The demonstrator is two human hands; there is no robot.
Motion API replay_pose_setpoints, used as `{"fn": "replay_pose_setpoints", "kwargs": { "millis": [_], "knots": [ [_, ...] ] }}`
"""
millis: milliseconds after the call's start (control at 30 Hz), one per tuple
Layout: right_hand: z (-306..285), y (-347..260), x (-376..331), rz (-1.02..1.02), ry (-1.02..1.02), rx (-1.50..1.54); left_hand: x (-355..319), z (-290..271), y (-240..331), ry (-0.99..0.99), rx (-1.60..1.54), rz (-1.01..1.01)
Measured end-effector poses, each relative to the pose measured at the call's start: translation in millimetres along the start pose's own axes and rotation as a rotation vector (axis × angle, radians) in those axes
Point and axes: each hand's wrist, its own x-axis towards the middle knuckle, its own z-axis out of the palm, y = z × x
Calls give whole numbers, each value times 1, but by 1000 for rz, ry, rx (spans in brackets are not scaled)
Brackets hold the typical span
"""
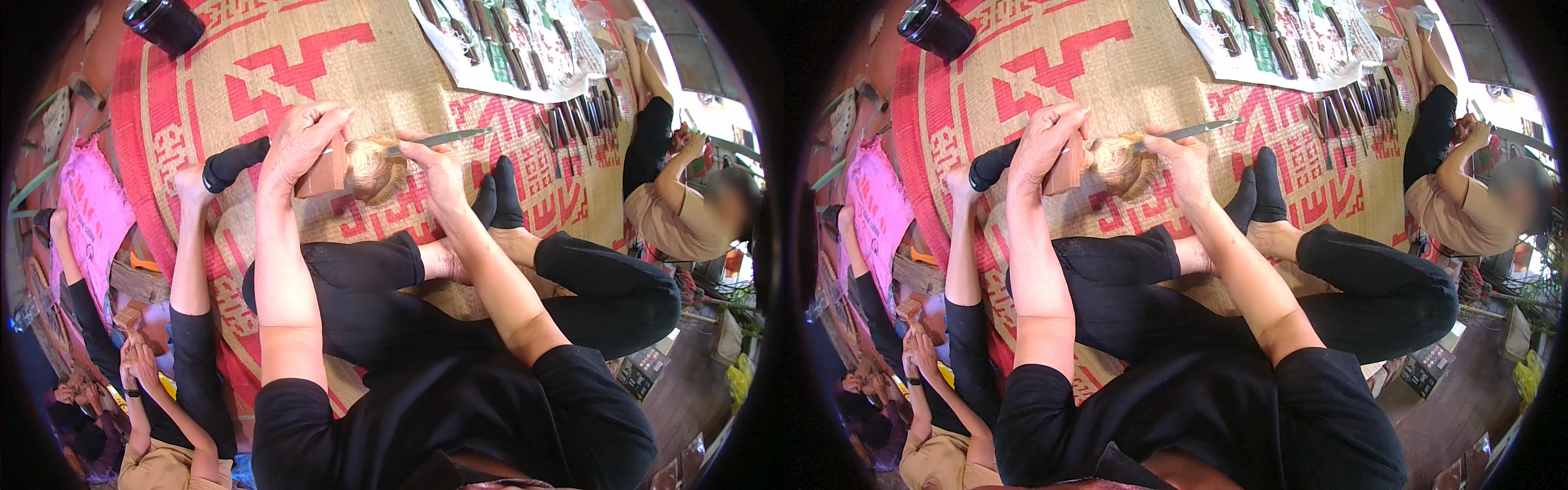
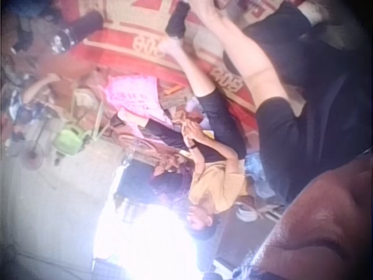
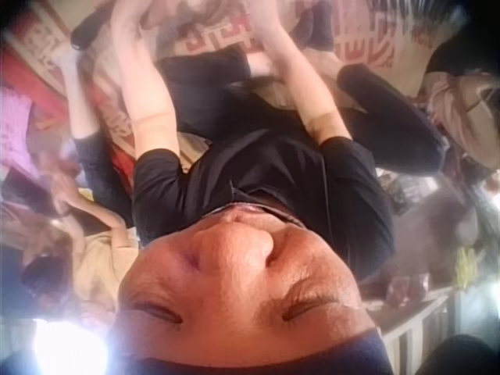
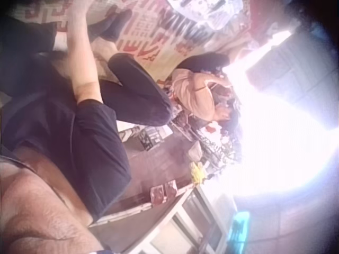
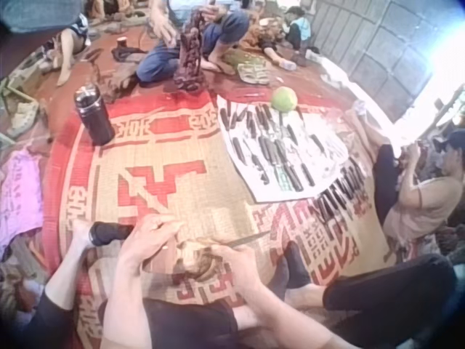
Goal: The person sits on a mat and carves a small wooden block using a knife. They hold the wood in their left hand and use the knife in their right hand to shape the object, occasionally rotating it to work on different sides.
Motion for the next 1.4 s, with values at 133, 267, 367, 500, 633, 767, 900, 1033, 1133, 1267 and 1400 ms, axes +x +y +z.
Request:
{"fn": "replay_pose_setpoints", "kwargs": {
  "millis": [133,267,367,500,633,767,900,1033,1133,1267,1400],
  "knots": [
    [12,5,-8,22,-85,-17,0,-2,1,-12,-20,-21],
    [-14,7,8,23,46,-51,1,0,0,12,14,6],
    [-3,-3,-5,14,-34,-34,1,-1,-3,-25,-46,-49],
    [10,3,-13,21,-79,-6,1,-2,-2,-13,14,9],
    [-17,7,-1,37,19,-44,1,-1,0,-26,-32,0],
    [-1,-2,-12,4,-67,-53,0,-1,-2,-27,-77,-47],
    [10,2,-18,-9,-98,-52,0,-2,0,-1,9,7],
    [-14,5,-8,-16,-19,-47,0,1,2,-3,-2,-14],
    [0,-1,-15,-46,-90,-32,1,-1,-3,-1,16,20],
    [14,2,-22,-18,-110,-52,-1,-3,-1,-2,-4,7],
    [-14,10,-6,-20,-48,-60,2,0,-1,6,15,-7]
  ]
}}
